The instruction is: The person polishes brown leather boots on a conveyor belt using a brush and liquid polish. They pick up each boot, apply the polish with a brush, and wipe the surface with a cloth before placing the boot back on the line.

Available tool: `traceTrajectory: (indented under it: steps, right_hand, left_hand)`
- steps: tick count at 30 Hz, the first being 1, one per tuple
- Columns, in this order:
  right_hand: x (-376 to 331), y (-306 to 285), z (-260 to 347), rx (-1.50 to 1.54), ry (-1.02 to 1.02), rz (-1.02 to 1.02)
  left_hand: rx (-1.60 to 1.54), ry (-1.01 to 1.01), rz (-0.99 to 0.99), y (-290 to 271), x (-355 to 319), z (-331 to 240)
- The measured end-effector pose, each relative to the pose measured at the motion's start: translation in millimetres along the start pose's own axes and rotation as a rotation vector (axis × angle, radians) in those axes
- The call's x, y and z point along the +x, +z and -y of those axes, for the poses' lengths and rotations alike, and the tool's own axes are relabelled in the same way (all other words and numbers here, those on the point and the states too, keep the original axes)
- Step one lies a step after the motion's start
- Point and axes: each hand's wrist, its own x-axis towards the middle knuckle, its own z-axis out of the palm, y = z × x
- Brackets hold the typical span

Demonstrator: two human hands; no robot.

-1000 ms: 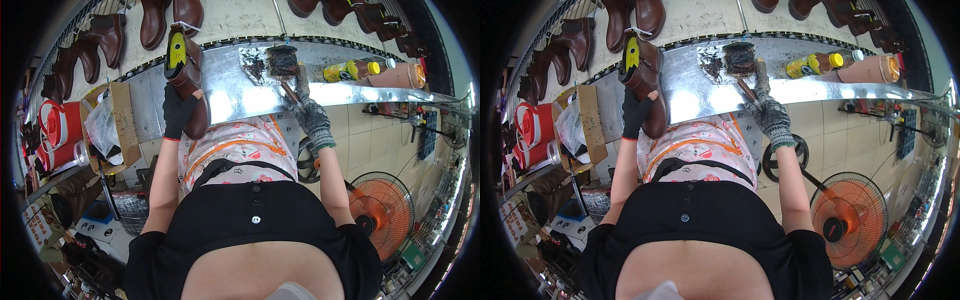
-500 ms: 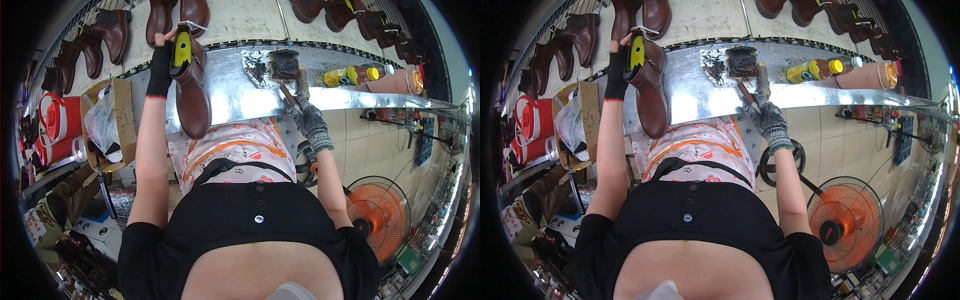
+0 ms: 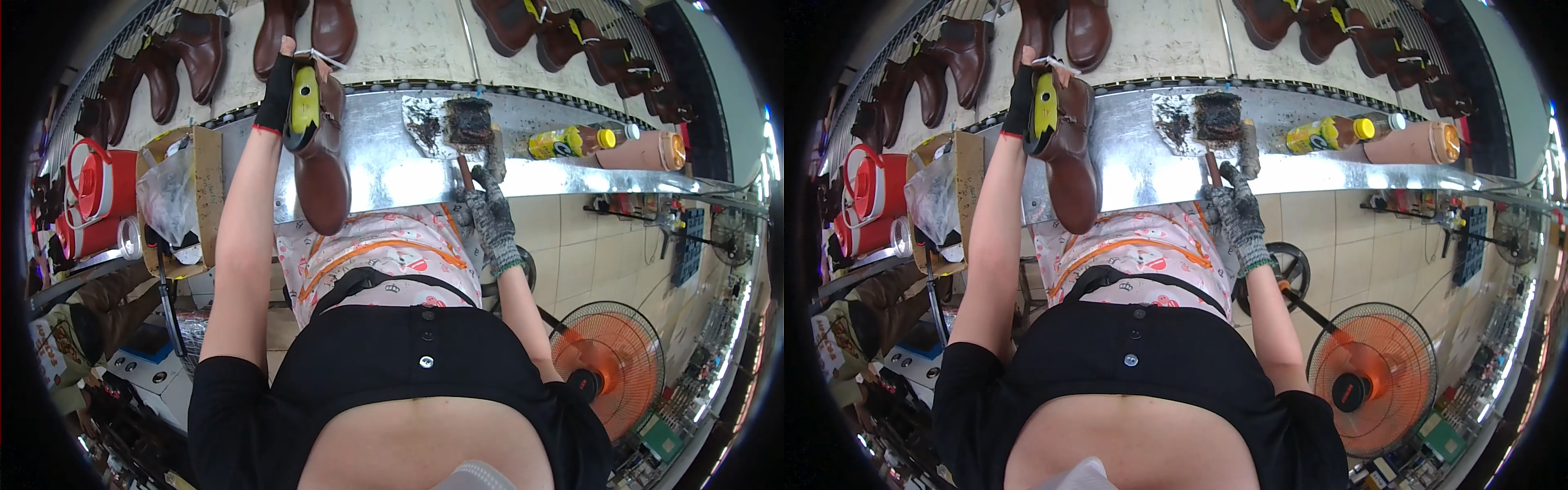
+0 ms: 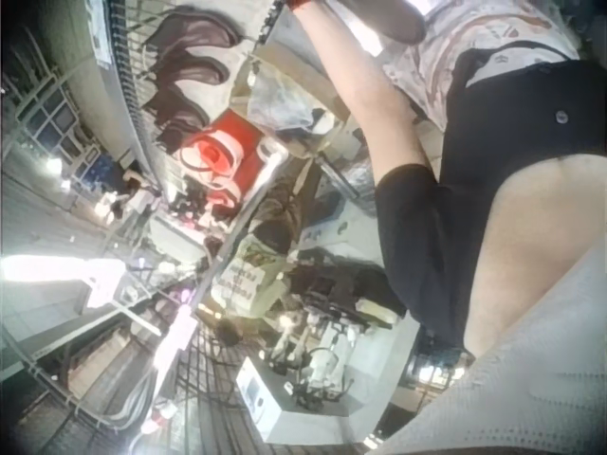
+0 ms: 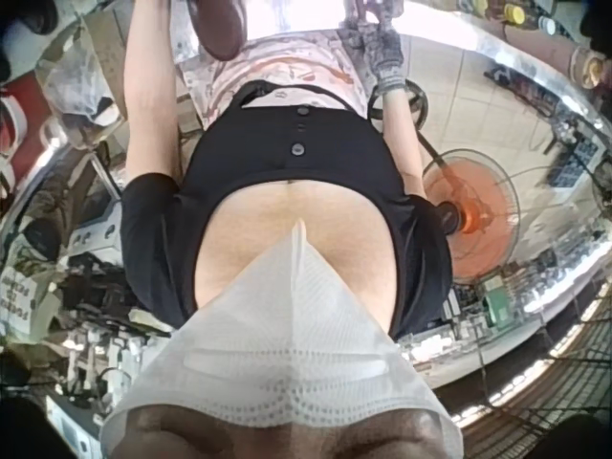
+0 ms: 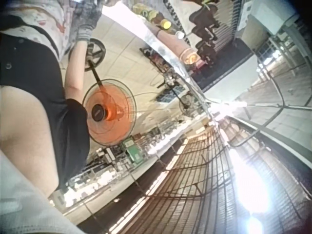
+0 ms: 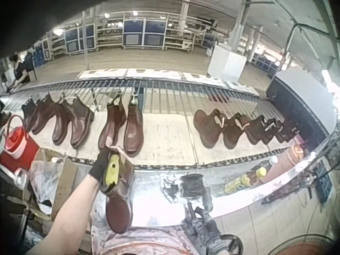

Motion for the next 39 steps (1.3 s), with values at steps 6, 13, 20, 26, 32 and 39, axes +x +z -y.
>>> traceTrajectory:
  steps: [6, 13, 20, 26, 32, 39]
  right_hand:
    - [-9, 24, -7, 0.383, 0.006, -0.076]
    - [-10, 31, -5, 0.429, 0.126, -0.172]
    - [-55, 24, 93, 0.549, -0.115, 0.326]
    - [-49, 25, 154, -0.732, -0.848, 0.156]
    - [-50, 32, 177, -0.843, -0.919, 0.297]
    - [-47, 35, 184, -0.897, -0.89, 0.354]
  left_hand:
    - [-0.215, 0.448, 0.314, 15, -30, -40]
    - [-0.342, 0.599, 0.46, 42, -43, -53]
    - [-0.391, 0.65, 0.502, 62, -45, -52]
    - [-0.361, 0.633, 0.618, 65, -38, -50]
    - [-0.285, 0.649, 0.699, 62, -33, -50]
    - [-0.321, 0.645, 0.654, 69, -36, -52]
